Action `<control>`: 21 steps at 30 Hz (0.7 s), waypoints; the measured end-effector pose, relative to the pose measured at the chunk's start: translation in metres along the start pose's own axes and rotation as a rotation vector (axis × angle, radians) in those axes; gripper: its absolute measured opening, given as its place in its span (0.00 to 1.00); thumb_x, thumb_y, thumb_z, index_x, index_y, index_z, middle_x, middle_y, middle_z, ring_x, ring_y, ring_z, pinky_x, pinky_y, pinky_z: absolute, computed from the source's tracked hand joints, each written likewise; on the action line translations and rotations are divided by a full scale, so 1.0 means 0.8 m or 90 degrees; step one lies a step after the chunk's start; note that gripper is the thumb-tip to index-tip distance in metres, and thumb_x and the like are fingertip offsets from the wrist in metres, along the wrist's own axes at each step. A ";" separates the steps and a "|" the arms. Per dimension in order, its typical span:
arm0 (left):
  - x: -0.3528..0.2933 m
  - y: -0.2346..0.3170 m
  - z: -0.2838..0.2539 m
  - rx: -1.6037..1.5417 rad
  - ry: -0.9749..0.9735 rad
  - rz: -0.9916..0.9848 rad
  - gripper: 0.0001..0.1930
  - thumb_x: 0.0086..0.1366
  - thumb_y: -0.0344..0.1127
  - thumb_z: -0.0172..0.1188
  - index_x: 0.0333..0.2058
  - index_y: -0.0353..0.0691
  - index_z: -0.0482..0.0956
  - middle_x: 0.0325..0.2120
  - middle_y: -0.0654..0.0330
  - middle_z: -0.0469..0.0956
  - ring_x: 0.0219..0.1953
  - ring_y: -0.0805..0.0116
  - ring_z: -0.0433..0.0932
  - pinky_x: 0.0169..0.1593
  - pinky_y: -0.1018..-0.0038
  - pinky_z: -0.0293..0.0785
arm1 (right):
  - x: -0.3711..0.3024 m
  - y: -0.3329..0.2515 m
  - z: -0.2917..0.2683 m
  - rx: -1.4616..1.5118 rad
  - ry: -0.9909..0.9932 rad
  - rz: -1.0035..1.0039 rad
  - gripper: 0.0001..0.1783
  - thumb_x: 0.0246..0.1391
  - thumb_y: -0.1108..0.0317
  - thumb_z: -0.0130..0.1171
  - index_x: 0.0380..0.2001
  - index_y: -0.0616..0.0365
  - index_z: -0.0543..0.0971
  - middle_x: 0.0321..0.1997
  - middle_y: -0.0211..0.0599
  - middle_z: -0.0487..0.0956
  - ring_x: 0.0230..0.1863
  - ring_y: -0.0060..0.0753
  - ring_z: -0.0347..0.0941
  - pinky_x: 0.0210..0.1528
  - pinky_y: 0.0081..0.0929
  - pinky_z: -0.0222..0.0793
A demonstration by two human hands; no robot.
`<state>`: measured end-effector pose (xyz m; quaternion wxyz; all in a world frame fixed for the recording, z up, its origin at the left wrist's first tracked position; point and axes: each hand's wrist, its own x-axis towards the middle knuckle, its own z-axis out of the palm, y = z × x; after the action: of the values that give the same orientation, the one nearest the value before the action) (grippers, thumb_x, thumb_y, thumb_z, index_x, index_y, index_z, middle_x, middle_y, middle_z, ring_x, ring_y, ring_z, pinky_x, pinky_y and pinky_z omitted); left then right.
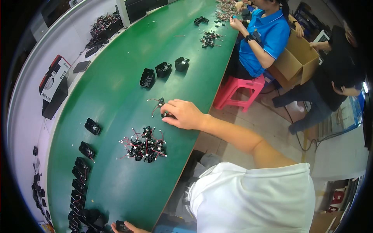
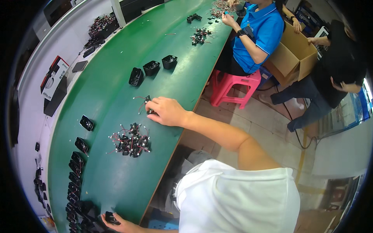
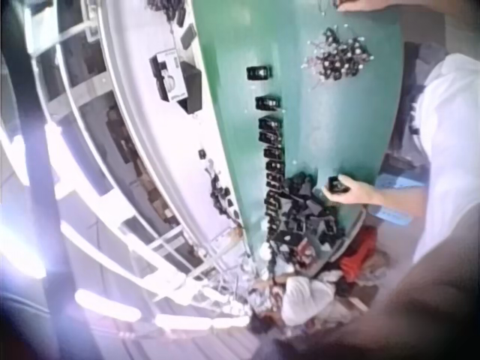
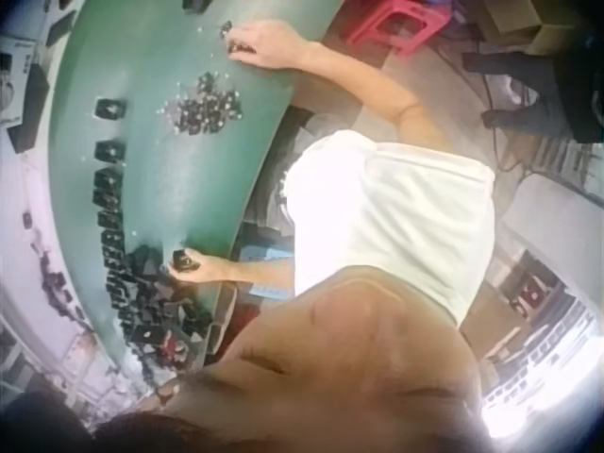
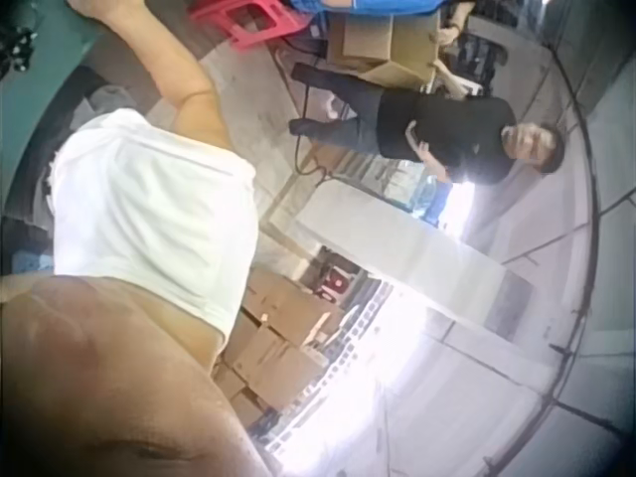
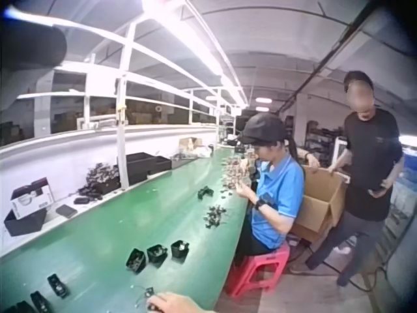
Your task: Assembling small electronic components into plastic housings on a production line.
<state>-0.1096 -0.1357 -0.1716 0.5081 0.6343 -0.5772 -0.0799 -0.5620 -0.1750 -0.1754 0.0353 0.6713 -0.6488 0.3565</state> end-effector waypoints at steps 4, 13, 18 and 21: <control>-0.004 0.012 0.002 -0.016 -0.007 -0.018 0.23 0.66 0.30 0.61 0.59 0.32 0.71 0.55 0.49 0.73 0.57 0.56 0.72 0.63 0.64 0.67 | 0.006 -0.017 -0.010 0.050 -0.090 -0.016 0.20 0.54 0.58 0.67 0.48 0.50 0.77 0.33 0.32 0.79 0.29 0.37 0.78 0.34 0.33 0.74; -0.027 0.060 0.046 -0.263 -0.113 -0.147 0.31 0.63 0.23 0.52 0.66 0.31 0.60 0.62 0.50 0.64 0.60 0.60 0.68 0.59 0.68 0.71 | -0.007 -0.004 -0.053 0.275 0.021 0.259 0.17 0.61 0.72 0.61 0.53 0.59 0.75 0.53 0.35 0.77 0.36 0.20 0.80 0.33 0.17 0.75; -0.040 0.066 0.047 -0.337 -0.120 -0.156 0.34 0.61 0.24 0.53 0.67 0.28 0.57 0.64 0.49 0.60 0.59 0.59 0.69 0.60 0.63 0.72 | -0.002 -0.026 -0.067 0.162 -0.109 0.204 0.14 0.52 0.76 0.65 0.44 0.59 0.81 0.45 0.32 0.78 0.32 0.18 0.73 0.29 0.17 0.66; -0.043 0.073 0.054 -0.388 -0.132 -0.152 0.35 0.61 0.28 0.55 0.67 0.26 0.56 0.65 0.49 0.60 0.58 0.59 0.71 0.60 0.63 0.71 | -0.004 -0.031 -0.056 0.119 -0.175 0.135 0.14 0.49 0.77 0.67 0.42 0.59 0.81 0.40 0.31 0.79 0.31 0.19 0.73 0.30 0.17 0.66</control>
<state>-0.1881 -0.1207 -0.1656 0.5999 0.5047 -0.4973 -0.3716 -0.5584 -0.1457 -0.1334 -0.1540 0.6417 -0.6790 0.3217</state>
